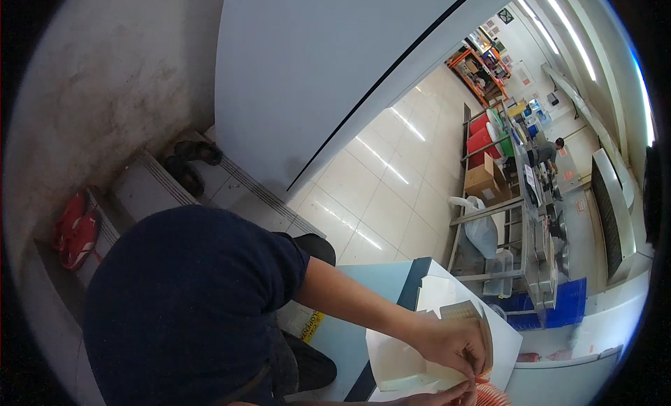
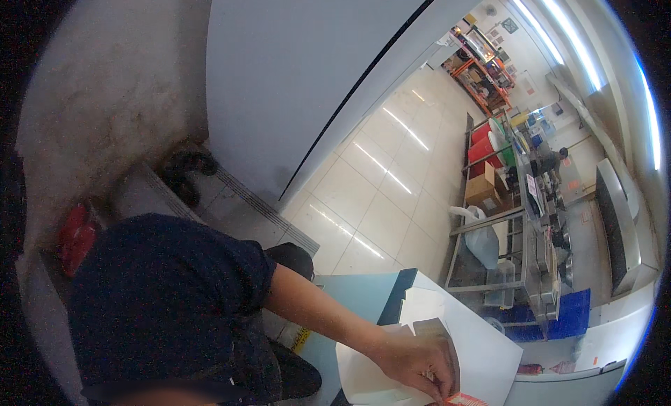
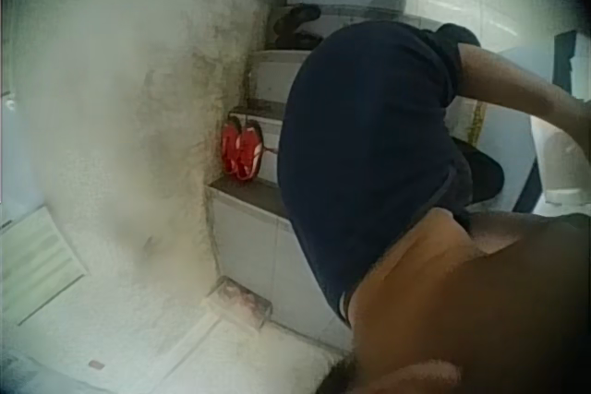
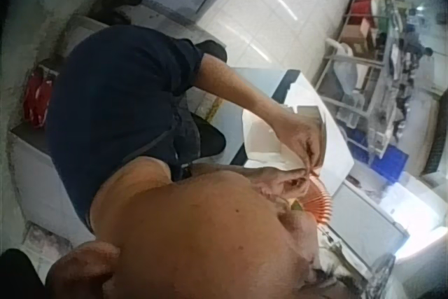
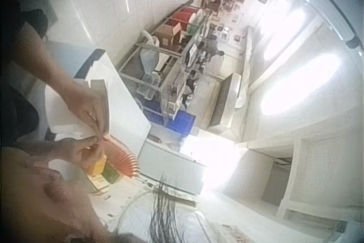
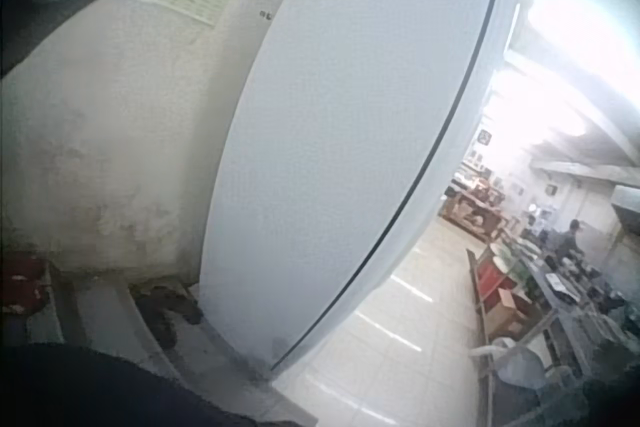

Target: The person folds and assembles cardboard food boxes by hand, occasionally placing a small green packet inside before stacking the completed containers on a table.

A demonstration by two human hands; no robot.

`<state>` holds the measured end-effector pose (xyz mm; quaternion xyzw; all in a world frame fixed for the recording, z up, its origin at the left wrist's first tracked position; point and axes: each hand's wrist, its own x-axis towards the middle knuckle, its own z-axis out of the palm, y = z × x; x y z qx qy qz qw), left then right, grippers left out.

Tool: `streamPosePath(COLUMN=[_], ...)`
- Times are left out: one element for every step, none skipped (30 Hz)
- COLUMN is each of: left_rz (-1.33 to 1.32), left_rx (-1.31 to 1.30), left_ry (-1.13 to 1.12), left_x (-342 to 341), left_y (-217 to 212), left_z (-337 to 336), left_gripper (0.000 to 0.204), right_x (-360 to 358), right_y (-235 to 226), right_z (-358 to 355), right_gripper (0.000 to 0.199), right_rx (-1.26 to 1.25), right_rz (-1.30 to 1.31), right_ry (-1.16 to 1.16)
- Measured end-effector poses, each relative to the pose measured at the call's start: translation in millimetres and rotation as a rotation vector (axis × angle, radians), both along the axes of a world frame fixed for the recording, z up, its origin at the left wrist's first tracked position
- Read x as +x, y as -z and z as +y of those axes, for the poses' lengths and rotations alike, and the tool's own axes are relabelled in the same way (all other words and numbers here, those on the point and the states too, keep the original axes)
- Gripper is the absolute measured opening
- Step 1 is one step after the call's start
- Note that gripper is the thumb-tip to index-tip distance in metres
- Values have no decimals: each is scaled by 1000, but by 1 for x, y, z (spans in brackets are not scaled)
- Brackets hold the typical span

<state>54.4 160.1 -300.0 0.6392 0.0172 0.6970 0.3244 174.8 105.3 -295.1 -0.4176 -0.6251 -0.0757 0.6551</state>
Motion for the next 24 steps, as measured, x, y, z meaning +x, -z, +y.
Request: streamPosePath(left_rz=[0, -22, -44, -43, -23, -2, -2, 13, 27, 24, 36, 47, 48, 45, 39, 43, 63, 82, 56, 66, 84, 100, 108, 57], left_rx=[-1, 49, 99, 100, 61, 23, 20, -31, -82, -89, -64, -41, -43, -34, -20, -20, 5, 32, -30, -33, -50, -57, -66, -119], left_ry=[1, -24, -47, -42, -37, -32, -36, 13, 63, 58, 5, -47, -34, -21, 1, 30, -32, -88, -149, -95, -151, -184, -142, -110], left_x=[1, 2, 3, 4, 5, 6, 2, -3, -7, -9, -7, -6, -5, -4, -1, 3, 7, 13, -2, -2, -2, 2, 3, 5], left_y=[0, 0, 0, 0, 0, 1, 0, -1, -1, -1, -1, -2, -2, -3, -3, -3, -2, -1, 6, 5, 3, -1, 0, 0], left_z=[1, 2, 3, 4, 5, 6, 4, 1, -3, -7, -8, -9, -10, -10, -7, -5, -2, 1, -3, -5, -7, -9, -10, -12], left_gripper=[10, 10, 10, 10, 10, 10, 10, 12, 14, 14, 12, 11, 11, 10, 9, 9, 8, 8, 9, 9, 9, 8, 8, 9], right_x=[-3, -6, -7, -9, -11, -11, -14, -17, -18, -18, -19, -19, -19, -18, -13, -7, -1, 5, -1, -2, -8, 3, -3, -8], right_y=[0, -1, -2, -4, -5, -5, -7, -8, -7, -6, -8, -10, -14, -16, -16, -15, -14, -9, 5, 5, 4, 10, 10, 9], right_z=[-1, -1, -2, -4, -5, -3, 0, 2, 2, 3, 1, -1, -4, -6, -6, -8, -9, -5, 8, 3, 2, 8, 8, 7], right_gripper=[20, 21, 21, 20, 20, 20, 20, 20, 20, 20, 21, 21, 21, 21, 21, 19, 18, 18, 22, 26, 20, 19, 18, 18], right_rx=[52, 105, 104, 118, 131, 131, 189, 245, 240, 224, 214, 212, 217, 219, 218, 198, 174, 164, 55, -40, 50, 20, -6, -27], right_rz=[-92, -185, -185, -228, -272, -271, -173, -75, -76, -117, -154, -154, -198, -241, -246, -329, -412, -411, -343, -252, -294, -156, -44, 70], right_ry=[93, 187, 190, 246, 303, 312, 243, 174, 170, 193, 236, 248, 203, 160, 185, 230, 282, 325, 235, 243, 348, 259, 213, 163])
